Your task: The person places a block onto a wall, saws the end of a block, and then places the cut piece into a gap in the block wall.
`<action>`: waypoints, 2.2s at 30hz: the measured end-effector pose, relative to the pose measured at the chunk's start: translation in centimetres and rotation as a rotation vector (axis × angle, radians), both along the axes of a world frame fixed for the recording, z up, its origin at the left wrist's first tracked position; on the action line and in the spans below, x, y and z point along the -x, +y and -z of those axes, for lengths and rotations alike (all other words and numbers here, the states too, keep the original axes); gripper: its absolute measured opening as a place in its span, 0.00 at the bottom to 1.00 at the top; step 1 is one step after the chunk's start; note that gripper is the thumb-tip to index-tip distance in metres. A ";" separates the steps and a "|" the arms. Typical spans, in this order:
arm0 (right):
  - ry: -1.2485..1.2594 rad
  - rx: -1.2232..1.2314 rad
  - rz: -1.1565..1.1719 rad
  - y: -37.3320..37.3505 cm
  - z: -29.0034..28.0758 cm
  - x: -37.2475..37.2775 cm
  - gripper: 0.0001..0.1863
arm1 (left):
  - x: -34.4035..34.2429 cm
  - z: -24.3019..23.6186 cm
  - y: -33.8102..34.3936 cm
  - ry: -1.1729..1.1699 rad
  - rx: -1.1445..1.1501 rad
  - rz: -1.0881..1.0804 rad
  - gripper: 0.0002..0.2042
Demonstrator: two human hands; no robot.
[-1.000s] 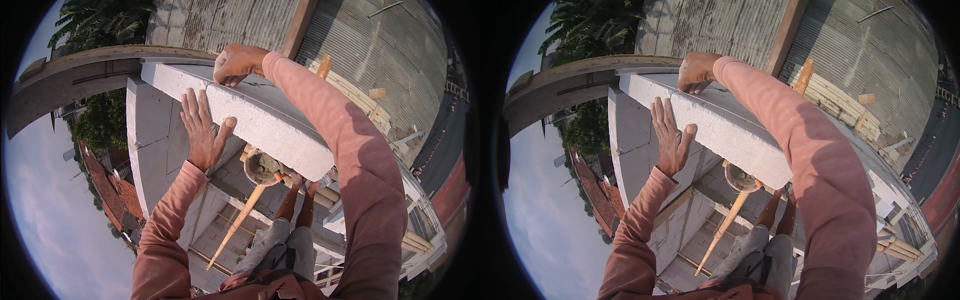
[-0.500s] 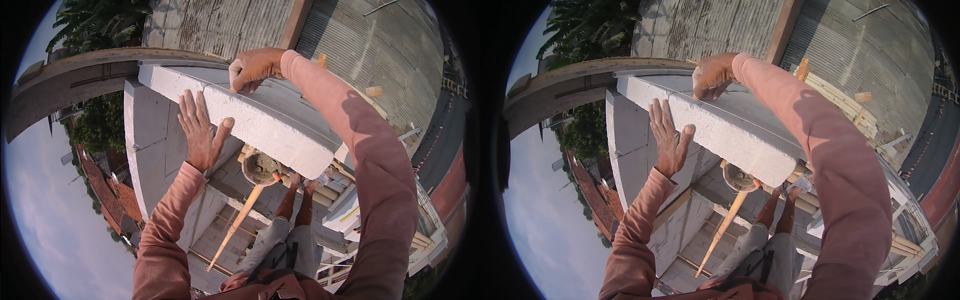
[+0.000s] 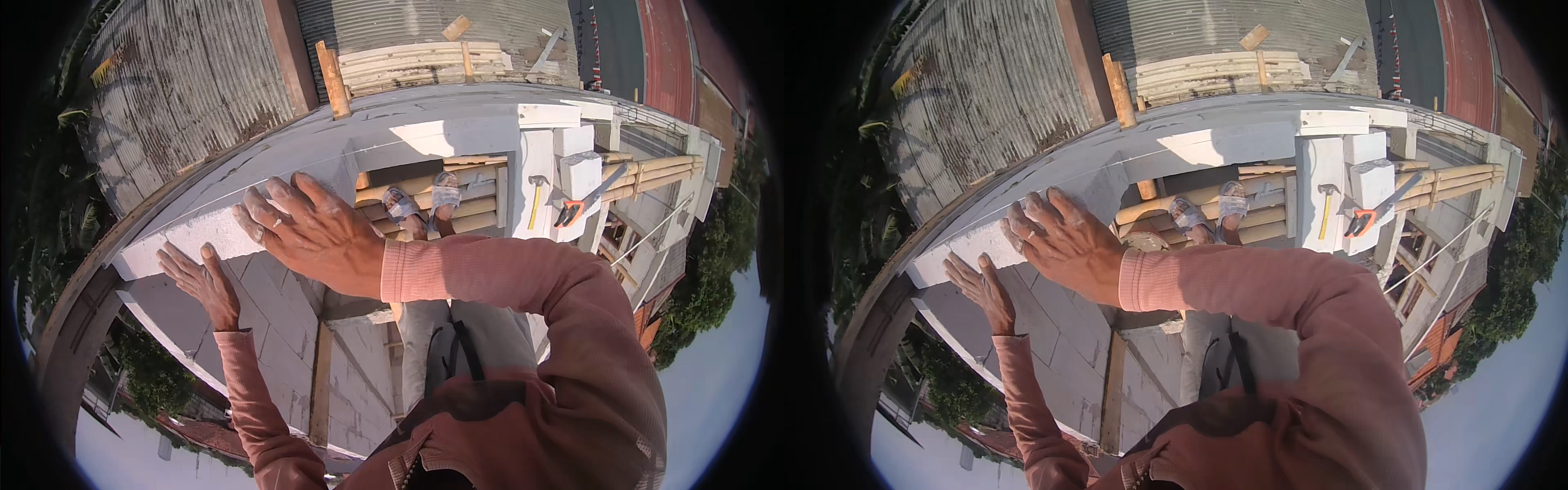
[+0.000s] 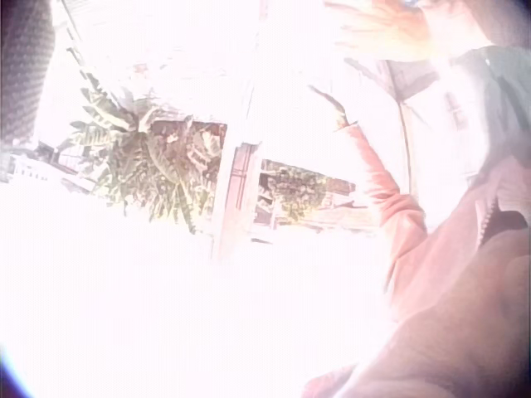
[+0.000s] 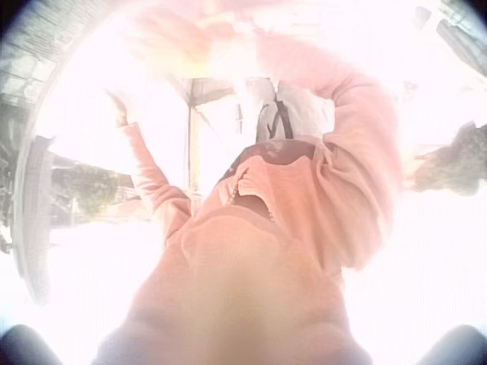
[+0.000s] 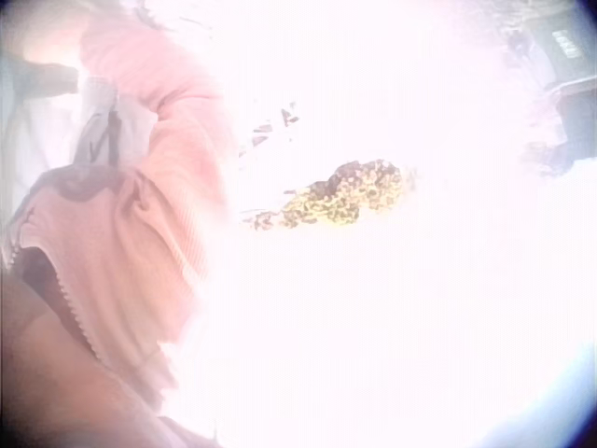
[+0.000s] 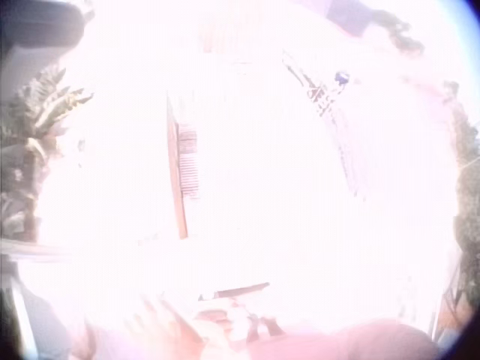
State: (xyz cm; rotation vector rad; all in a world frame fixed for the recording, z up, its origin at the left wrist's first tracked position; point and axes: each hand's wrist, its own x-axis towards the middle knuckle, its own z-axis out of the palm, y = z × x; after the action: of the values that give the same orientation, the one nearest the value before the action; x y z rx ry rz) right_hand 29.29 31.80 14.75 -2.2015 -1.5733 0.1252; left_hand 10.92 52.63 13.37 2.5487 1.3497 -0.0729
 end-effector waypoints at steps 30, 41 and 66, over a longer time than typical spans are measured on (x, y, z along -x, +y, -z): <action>0.003 -0.235 -0.301 -19.0 -2.6 -1.0 0.27 | 10.4 -2.6 -8.2 -0.317 1.477 -0.795 0.36; 0.249 -0.143 -0.126 -37.6 -1.5 4.2 0.24 | 2.7 3.8 -20.6 0.660 1.643 -0.479 0.35; 0.550 0.755 1.708 -73.9 35.5 5.1 0.36 | -29.8 25.4 -69.3 0.252 1.561 0.588 0.37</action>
State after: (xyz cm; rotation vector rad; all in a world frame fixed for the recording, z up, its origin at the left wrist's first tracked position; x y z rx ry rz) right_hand 24.14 -42.05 -20.70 -2.8225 0.9894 0.7292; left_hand 40.76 -16.62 -12.04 1.4001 0.1770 -1.0718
